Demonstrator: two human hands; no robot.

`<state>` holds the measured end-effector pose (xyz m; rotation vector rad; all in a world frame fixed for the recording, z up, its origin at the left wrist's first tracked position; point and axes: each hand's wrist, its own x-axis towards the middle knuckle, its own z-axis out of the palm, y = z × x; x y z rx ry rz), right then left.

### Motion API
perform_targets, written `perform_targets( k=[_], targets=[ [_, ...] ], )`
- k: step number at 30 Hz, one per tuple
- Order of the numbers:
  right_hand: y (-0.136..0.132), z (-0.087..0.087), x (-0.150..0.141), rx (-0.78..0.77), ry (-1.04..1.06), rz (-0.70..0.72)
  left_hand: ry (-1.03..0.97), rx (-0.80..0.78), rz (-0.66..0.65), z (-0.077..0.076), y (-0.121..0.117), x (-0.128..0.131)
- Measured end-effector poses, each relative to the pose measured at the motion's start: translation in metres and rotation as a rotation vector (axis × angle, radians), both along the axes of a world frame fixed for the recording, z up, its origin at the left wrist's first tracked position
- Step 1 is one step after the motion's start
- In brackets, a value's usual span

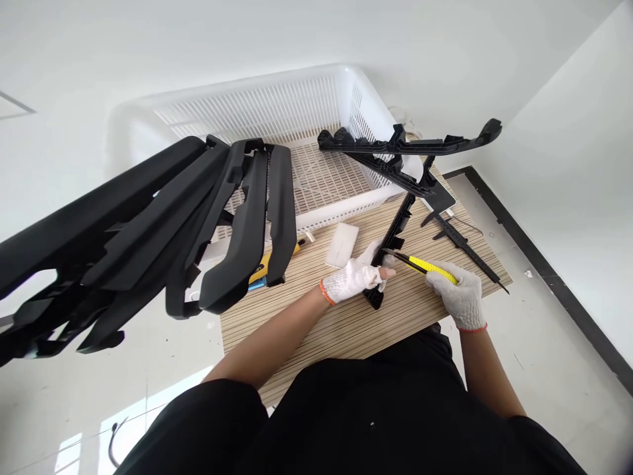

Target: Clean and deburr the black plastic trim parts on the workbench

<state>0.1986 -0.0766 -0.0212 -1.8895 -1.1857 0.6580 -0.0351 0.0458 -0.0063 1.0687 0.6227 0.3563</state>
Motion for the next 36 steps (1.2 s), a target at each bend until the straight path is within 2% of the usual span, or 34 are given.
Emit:
perform_targets(
  k=[6, 13, 16, 24, 32, 36],
  targets=[
    [0.000, 0.000, -0.003, -0.013, 0.052, -0.013, -0.068, -0.038, -0.032, -0.010, 0.001, -0.003],
    [0.001, 0.004, -0.011, -0.002, 0.079, -0.047, -0.042, -0.069, -0.077, 0.000, 0.003, -0.004],
    [0.002, 0.006, -0.012, -0.037, 0.089, 0.020, -0.013, -0.032, -0.079, 0.002, 0.004, -0.005],
    [0.004, 0.007, -0.012, -0.032, 0.079, 0.027, 0.008, -0.035, -0.073, 0.008, 0.004, -0.003],
    [0.006, 0.007, -0.015, -0.014, 0.093, -0.019, -0.012, -0.065, -0.068, 0.008, 0.001, -0.004],
    [0.007, 0.006, -0.015, -0.022, 0.118, 0.005, -0.011, -0.065, -0.067, 0.010, 0.001, -0.004]
  ],
)
